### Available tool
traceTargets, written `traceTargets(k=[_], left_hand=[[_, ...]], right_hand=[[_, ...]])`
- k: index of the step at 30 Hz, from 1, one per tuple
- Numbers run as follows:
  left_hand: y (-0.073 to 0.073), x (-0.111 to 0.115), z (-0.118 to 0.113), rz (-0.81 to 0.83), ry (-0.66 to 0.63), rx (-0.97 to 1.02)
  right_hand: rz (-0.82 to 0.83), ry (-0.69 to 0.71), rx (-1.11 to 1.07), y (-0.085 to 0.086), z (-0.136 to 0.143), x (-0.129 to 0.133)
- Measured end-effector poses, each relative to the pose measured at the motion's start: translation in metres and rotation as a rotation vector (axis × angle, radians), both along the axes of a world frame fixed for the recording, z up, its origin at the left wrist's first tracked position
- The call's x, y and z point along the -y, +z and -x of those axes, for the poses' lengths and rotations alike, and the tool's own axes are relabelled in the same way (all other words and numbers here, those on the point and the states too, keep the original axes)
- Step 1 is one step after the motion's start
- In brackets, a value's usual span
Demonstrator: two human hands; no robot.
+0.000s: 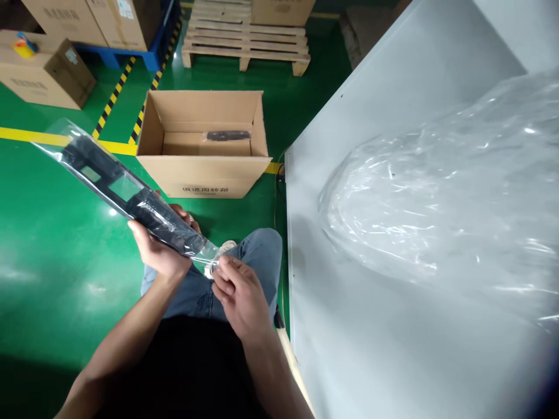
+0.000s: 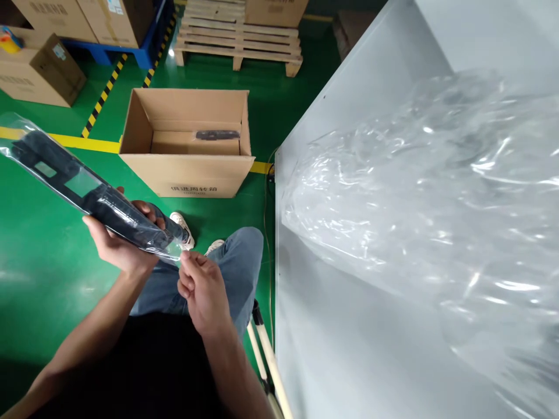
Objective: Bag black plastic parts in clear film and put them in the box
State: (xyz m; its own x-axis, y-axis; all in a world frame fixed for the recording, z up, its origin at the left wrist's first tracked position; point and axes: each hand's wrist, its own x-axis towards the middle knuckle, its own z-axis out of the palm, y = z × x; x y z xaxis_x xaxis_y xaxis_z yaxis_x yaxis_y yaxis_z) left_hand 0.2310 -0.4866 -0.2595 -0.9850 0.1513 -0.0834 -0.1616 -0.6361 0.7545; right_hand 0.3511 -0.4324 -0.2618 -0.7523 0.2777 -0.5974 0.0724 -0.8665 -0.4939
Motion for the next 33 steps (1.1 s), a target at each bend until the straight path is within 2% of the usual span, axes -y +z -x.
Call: traceTargets(k=[3,6,9,13,15,21,26,31,33], left_hand=[[0.001,0.000,0.000,0.012,-0.039,-0.072],[0.005,-0.002,0.000,0.007,-0.047,-0.097],[0.009,-0.003,0.001,0.020,-0.021,-0.076],[0.010,-0.002,0.002,0.053,0.035,-0.041],[0.011,-0.001,0.000,0.039,0.032,-0.013],[0.018,-0.004,-0.011,-0.006,0.081,0.064],[0.020,-0.004,-0.012,-0.009,0.068,0.088],[0.022,-0.003,-0.010,-0.007,0.068,0.058],[0.025,-0.004,-0.009,0.008,0.080,0.058]], right_hand=[[0.192,0.053,-0.066,0.006,-0.001,-0.005],[0.227,0.016,-0.093,0.008,-0.002,-0.002],[0.050,-0.050,-0.063,0.004,-0.004,0.007],[-0.226,0.028,-0.034,0.000,-0.006,0.018],[-0.304,0.034,-0.023,-0.002,-0.006,0.020],[-0.509,-0.092,-0.047,-0.010,-0.004,0.021],[-0.575,-0.119,-0.127,-0.008,-0.007,0.020],[-0.501,-0.121,-0.094,-0.001,-0.008,0.028],[-0.532,-0.118,-0.095,0.002,-0.008,0.031]])
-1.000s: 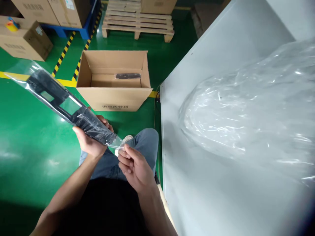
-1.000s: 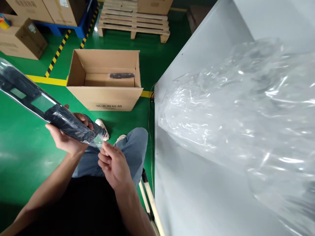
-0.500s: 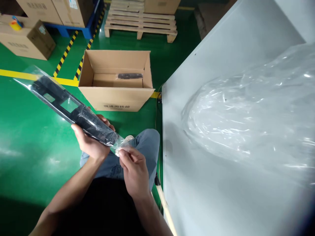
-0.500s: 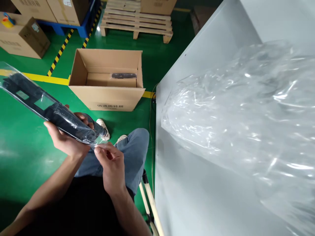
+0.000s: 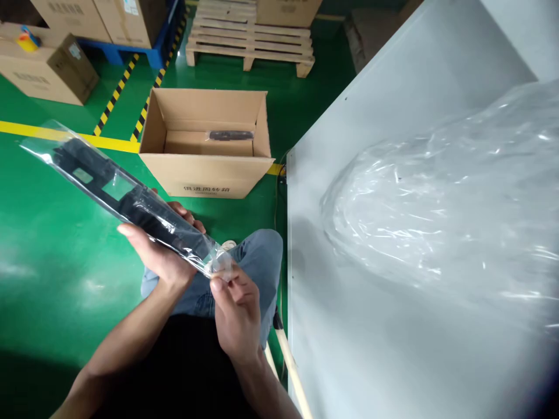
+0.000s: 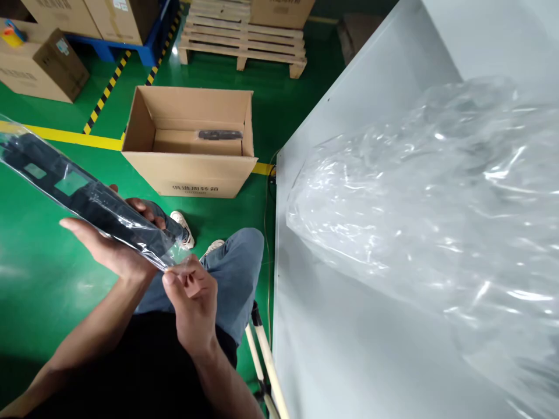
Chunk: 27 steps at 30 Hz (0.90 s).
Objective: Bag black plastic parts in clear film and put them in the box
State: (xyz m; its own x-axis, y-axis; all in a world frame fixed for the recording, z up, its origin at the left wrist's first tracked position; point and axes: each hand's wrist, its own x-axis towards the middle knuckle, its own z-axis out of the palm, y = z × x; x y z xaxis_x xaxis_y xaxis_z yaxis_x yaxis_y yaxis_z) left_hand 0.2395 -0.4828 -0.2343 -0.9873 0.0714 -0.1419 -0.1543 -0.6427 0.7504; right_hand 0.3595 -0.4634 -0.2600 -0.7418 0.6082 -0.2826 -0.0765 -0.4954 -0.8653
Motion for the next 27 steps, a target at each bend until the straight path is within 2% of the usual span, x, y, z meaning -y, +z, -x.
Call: traceTargets(k=[4,7,13,17,21,27], left_hand=[[0.008,-0.001,0.003,0.039,-0.068,0.075],[0.012,-0.002,0.005,0.005,-0.095,0.101],[0.015,-0.006,0.011,-0.009,-0.167,0.148],[0.019,-0.008,0.016,0.066,-0.321,0.272],[0.021,-0.007,0.008,0.064,-0.434,0.398],[0.016,0.000,-0.011,0.050,-0.452,0.260]], right_hand=[[-0.267,-0.018,0.026,0.004,-0.001,0.002],[-0.433,-0.033,0.006,0.007,-0.002,0.000],[-0.551,-0.039,0.041,0.004,-0.002,0.000],[-0.654,-0.196,0.101,-0.004,0.004,0.002],[-0.689,-0.312,0.112,-0.005,0.012,0.007],[-0.525,-0.296,0.179,0.001,0.013,0.012]])
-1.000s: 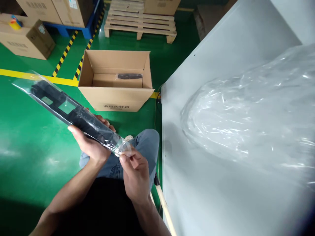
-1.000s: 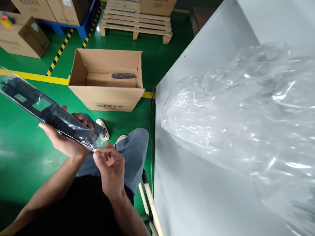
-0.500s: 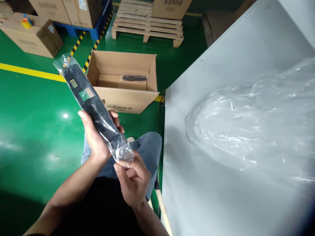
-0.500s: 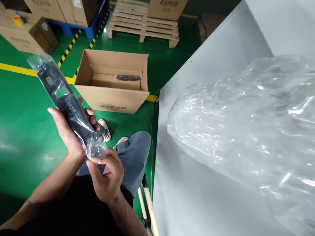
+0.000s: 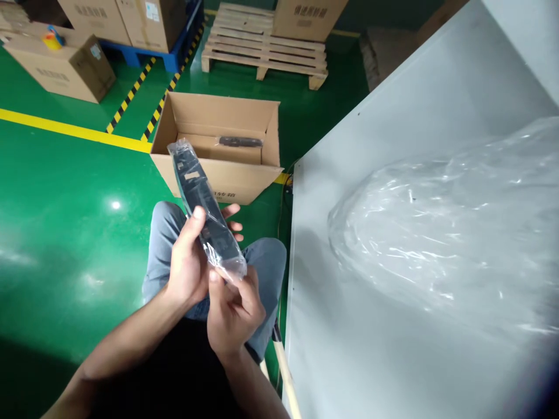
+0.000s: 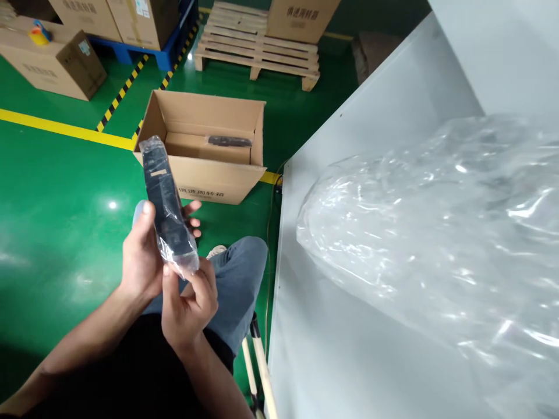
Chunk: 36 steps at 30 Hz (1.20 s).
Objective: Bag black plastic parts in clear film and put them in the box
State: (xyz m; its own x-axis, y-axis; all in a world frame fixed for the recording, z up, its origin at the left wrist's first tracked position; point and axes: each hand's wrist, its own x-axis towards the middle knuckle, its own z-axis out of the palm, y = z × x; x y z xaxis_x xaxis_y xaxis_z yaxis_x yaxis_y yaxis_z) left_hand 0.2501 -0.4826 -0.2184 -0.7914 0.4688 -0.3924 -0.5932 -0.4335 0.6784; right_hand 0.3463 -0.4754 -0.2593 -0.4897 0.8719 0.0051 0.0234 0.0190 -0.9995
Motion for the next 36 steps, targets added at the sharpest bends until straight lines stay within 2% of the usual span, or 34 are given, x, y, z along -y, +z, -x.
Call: traceTargets(k=[5,10,16,21,24,26,28,30,33,36], left_hand=[[-0.008,0.013,-0.002,-0.086,-0.127,-0.132],[-0.012,0.016,-0.002,-0.038,-0.113,-0.218],[-0.010,0.015,-0.002,-0.011,-0.079,-0.278],[-0.019,0.021,-0.003,0.034,-0.113,-0.349],[-0.024,0.023,-0.006,0.071,-0.121,-0.422],[-0.025,0.023,-0.008,0.087,-0.113,-0.485],[-0.025,0.023,-0.010,0.087,-0.112,-0.562],[-0.026,0.024,-0.010,0.075,-0.123,-0.642],[-0.028,0.027,-0.010,0.089,-0.179,-0.731],[-0.030,0.032,-0.007,0.136,-0.257,-0.788]], right_hand=[[0.130,0.009,-0.101,0.002,-0.002,-0.007],[0.229,0.084,-0.154,0.005,-0.004,-0.014],[0.208,0.059,-0.086,0.017,-0.006,-0.022],[0.194,0.050,-0.014,0.021,-0.009,-0.028],[0.088,-0.102,-0.017,0.016,-0.011,-0.030],[-0.087,-0.181,-0.003,0.014,-0.012,-0.035],[-0.300,-0.121,0.019,0.015,-0.010,-0.044],[-0.464,0.020,0.016,0.018,-0.008,-0.054],[-0.564,0.151,-0.002,0.023,-0.005,-0.066],[-0.593,0.190,0.013,0.026,-0.005,-0.071]])
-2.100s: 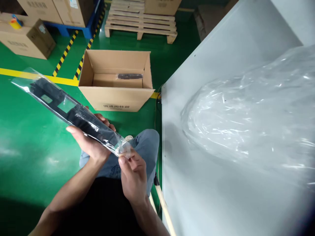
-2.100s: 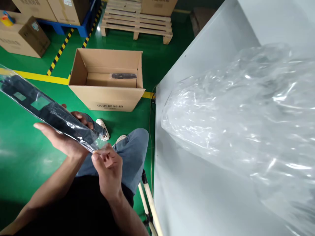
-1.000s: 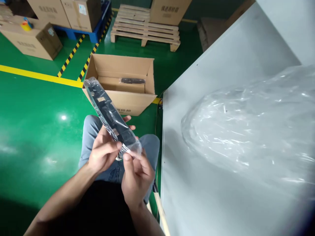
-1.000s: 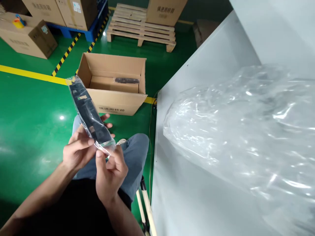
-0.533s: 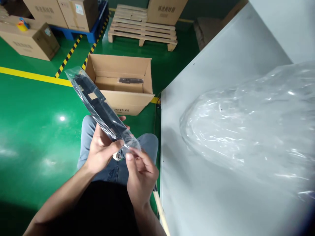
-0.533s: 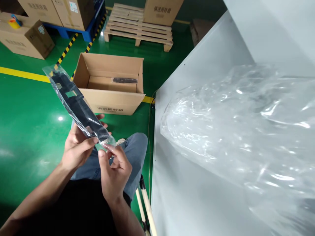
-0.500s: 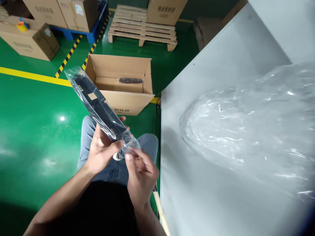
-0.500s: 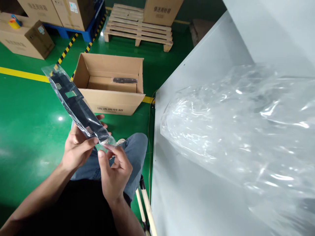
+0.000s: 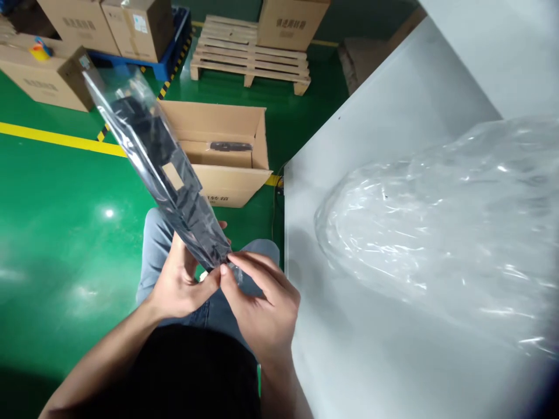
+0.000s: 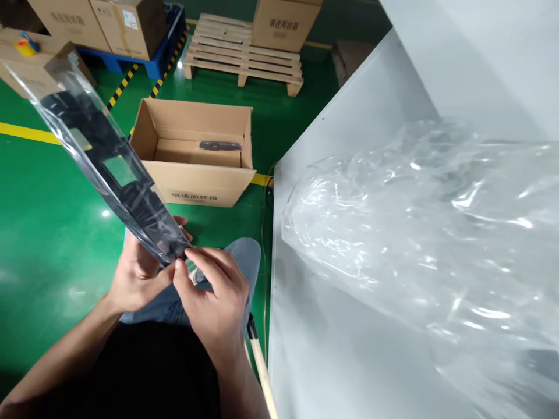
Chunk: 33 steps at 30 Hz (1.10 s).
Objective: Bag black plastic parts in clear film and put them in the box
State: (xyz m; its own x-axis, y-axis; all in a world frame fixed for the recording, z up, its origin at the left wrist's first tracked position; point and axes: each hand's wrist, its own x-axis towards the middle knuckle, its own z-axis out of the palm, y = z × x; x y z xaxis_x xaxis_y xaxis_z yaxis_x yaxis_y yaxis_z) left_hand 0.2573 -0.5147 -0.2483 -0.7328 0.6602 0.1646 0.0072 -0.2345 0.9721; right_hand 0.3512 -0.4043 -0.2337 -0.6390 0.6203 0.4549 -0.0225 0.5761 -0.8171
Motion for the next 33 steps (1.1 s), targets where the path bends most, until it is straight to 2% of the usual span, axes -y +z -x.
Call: traceTargets(k=[6,13,19,26,33], left_hand=[[-0.004,0.007,0.005,0.098,-0.068,-0.135],[-0.001,0.006,0.005,0.170,-0.098,-0.165],[-0.002,0.009,0.009,0.194,-0.125,-0.217],[0.001,0.012,0.010,0.216,-0.163,-0.226],[0.004,0.013,0.011,0.308,-0.213,-0.258]], right_hand=[[0.043,0.010,0.031,-0.004,-0.003,0.000],[-0.051,-0.088,0.077,-0.011,-0.004,0.000],[0.086,-0.004,0.054,-0.002,-0.005,-0.001],[0.359,0.122,0.088,0.001,-0.008,-0.006],[0.272,0.074,0.092,-0.002,-0.005,-0.005]])
